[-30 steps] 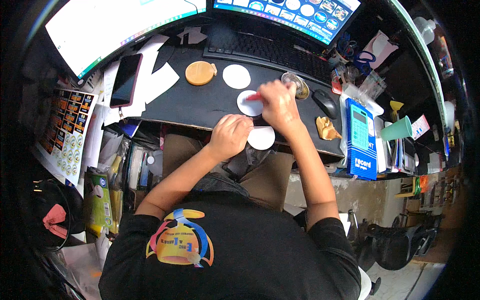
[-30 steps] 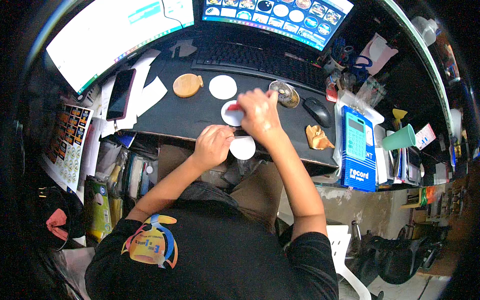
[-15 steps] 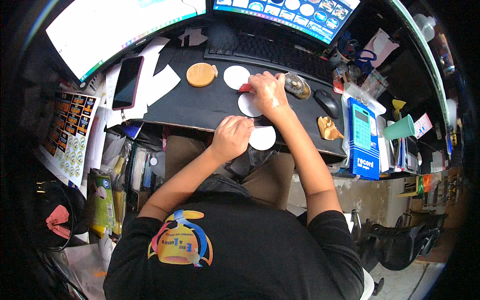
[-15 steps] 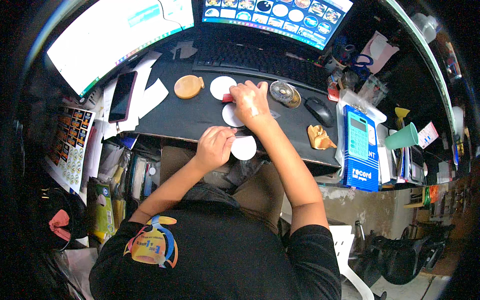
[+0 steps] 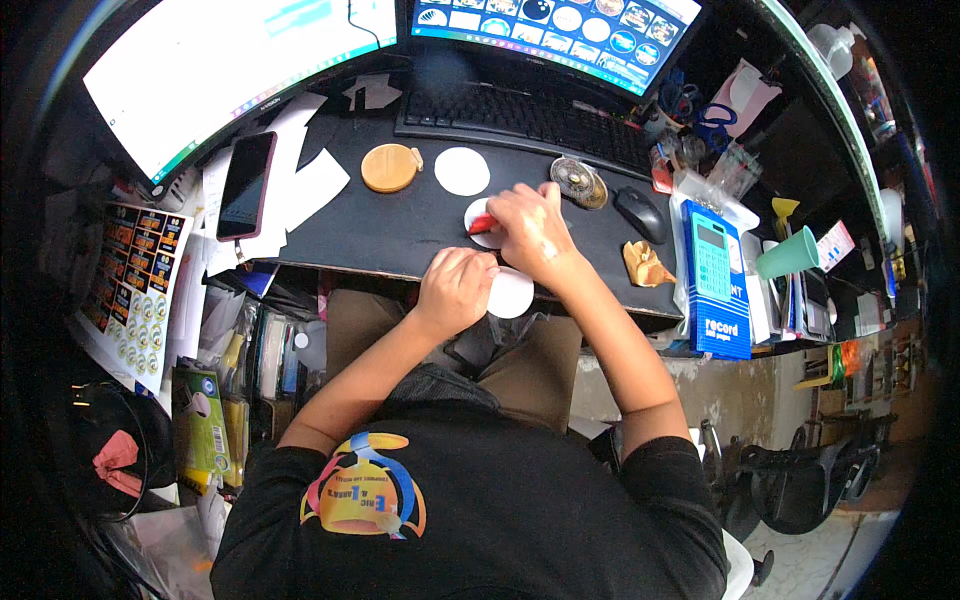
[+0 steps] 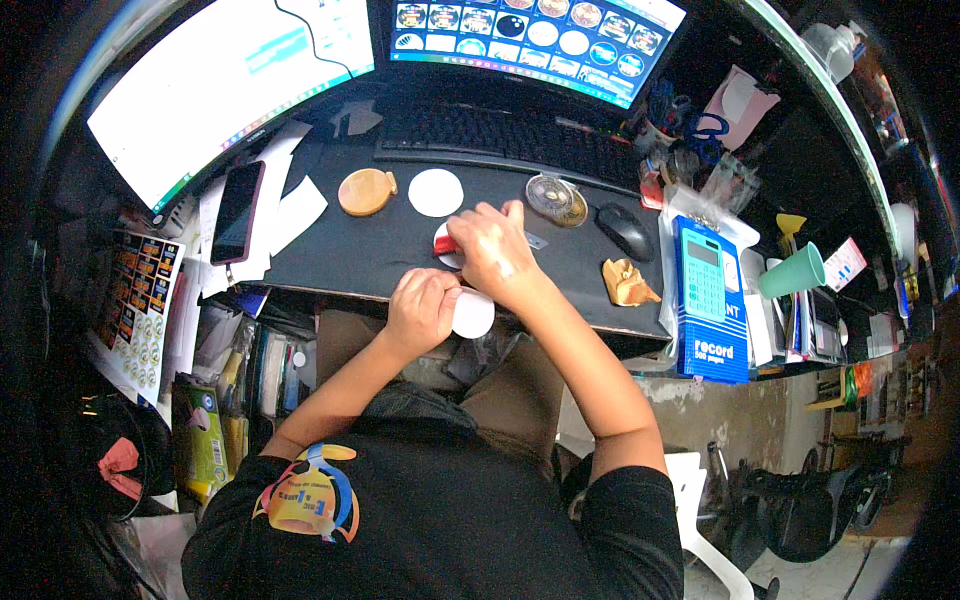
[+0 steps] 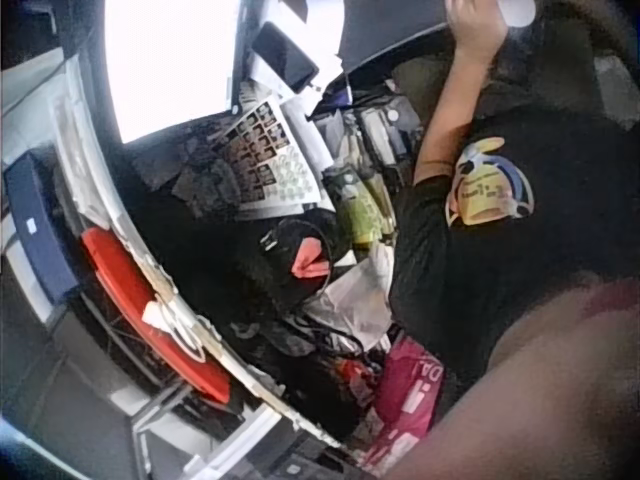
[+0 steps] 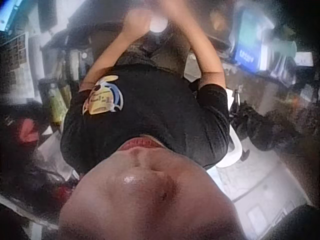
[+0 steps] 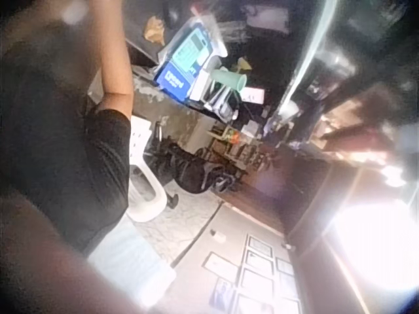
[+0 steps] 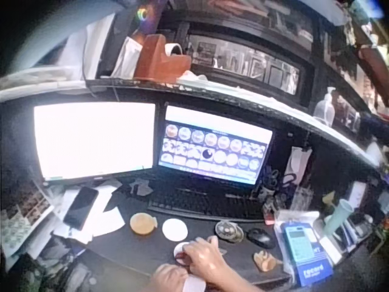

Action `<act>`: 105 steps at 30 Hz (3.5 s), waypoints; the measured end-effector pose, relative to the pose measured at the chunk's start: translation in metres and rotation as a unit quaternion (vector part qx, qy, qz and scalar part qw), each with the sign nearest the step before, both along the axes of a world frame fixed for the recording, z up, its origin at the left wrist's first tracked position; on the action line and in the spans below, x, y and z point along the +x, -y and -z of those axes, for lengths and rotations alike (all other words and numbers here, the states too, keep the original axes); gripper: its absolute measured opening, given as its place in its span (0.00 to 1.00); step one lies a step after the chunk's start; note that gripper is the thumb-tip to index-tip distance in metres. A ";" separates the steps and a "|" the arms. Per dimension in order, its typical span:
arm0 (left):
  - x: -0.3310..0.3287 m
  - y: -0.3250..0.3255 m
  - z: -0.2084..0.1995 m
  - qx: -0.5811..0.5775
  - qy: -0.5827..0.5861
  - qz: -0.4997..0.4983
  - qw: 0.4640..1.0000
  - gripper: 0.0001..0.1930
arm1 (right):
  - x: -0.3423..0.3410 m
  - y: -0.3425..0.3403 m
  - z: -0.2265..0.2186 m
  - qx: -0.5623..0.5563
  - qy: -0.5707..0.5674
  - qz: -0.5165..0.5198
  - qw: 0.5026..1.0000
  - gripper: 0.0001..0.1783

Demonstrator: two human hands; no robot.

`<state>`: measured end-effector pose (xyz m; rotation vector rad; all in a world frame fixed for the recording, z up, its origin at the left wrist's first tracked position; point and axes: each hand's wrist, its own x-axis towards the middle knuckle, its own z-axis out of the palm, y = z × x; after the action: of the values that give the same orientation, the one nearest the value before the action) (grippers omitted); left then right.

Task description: The person assembles round medals by placing a white circular backing onto a medal, smoothing it with a red plastic card, and attaching a ribbon. The person repeats this process for several medals, handling each one individually and inspecting the backing before assembly.

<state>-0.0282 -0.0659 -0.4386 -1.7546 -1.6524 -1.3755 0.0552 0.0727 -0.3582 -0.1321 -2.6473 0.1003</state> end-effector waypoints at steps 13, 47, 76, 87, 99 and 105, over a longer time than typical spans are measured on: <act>0.001 0.001 0.000 -0.006 -0.001 0.002 1.000 0.05 | -0.006 -0.005 0.004 0.012 -0.052 -0.008 0.999 0.08; 0.047 -0.063 0.153 -0.508 0.152 0.121 0.839 0.23 | 0.194 0.046 0.103 -0.380 -0.120 0.391 0.830 0.02; 0.019 -0.010 -0.076 -0.371 0.026 0.061 0.926 0.18 | 0.166 0.062 -0.019 -0.301 0.175 0.149 0.926 0.15; -0.045 -0.044 -0.057 -0.297 -0.050 0.042 0.953 0.40 | 0.096 0.017 -0.008 -0.299 -0.029 0.128 0.945 0.18; -0.052 -0.061 -0.069 -0.228 0.692 0.446 0.520 0.34 | 0.033 0.019 0.000 -0.209 -0.187 0.070 0.957 0.52; -0.055 -0.061 -0.065 -0.232 0.736 0.463 0.436 0.34 | 0.028 0.031 0.000 -0.195 -0.201 0.083 0.956 0.48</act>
<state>-0.0834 -0.0048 -0.3740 -1.5486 -1.4718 -4.2453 0.0834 0.0416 -0.3584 -0.4167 -2.1704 0.5364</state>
